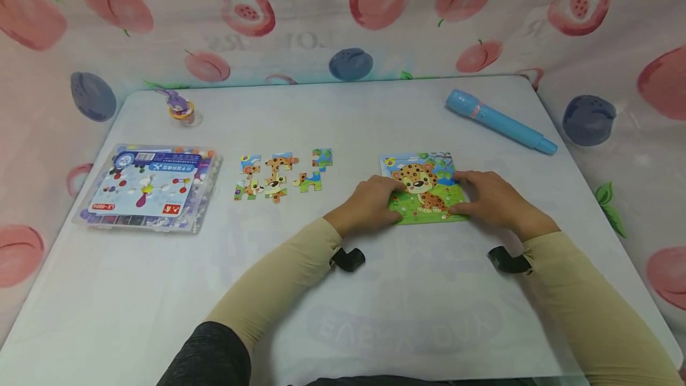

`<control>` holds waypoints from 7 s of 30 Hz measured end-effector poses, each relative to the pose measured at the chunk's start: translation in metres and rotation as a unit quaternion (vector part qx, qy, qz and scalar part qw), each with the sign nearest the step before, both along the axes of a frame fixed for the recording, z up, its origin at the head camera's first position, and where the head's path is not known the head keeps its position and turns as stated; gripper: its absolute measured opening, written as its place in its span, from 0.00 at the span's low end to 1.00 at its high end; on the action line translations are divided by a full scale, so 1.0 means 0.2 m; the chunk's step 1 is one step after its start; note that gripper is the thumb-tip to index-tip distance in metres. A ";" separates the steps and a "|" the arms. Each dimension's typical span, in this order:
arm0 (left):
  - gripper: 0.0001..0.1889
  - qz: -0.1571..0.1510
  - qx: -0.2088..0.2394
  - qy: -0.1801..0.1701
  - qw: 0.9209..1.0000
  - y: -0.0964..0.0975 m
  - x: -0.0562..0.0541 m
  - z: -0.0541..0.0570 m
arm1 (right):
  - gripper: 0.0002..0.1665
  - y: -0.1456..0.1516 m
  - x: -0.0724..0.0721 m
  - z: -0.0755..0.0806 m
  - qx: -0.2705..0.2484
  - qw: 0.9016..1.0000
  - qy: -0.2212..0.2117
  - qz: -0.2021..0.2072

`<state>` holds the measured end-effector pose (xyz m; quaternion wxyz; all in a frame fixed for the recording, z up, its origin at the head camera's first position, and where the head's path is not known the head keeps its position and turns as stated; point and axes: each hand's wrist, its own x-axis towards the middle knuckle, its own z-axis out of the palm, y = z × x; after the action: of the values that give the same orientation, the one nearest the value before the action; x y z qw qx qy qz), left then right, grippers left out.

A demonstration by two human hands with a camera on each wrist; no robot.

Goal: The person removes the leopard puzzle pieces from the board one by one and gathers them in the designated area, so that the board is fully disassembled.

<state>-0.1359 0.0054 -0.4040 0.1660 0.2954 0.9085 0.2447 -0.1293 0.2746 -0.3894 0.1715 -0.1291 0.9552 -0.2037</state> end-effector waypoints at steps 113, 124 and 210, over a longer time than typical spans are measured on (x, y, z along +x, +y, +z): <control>0.25 0.022 -0.001 -0.057 0.998 0.09 -0.02 0.03 | 0.50 -0.18 -0.02 0.05 0.021 0.999 -0.031 -0.018; 0.30 -0.016 0.029 -0.073 0.997 0.04 -0.03 0.03 | 0.50 -0.18 -0.02 0.04 0.021 0.999 -0.034 -0.019; 0.32 0.167 -0.010 -0.021 0.986 -1.30 0.19 0.24 | 0.54 -0.17 -0.02 0.03 0.035 0.999 -0.031 -0.015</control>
<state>-0.0969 -0.2552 -0.3561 0.1446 0.1326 0.9439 0.2657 -0.1325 0.2409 -0.3840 0.2021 -0.1022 0.9579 -0.1763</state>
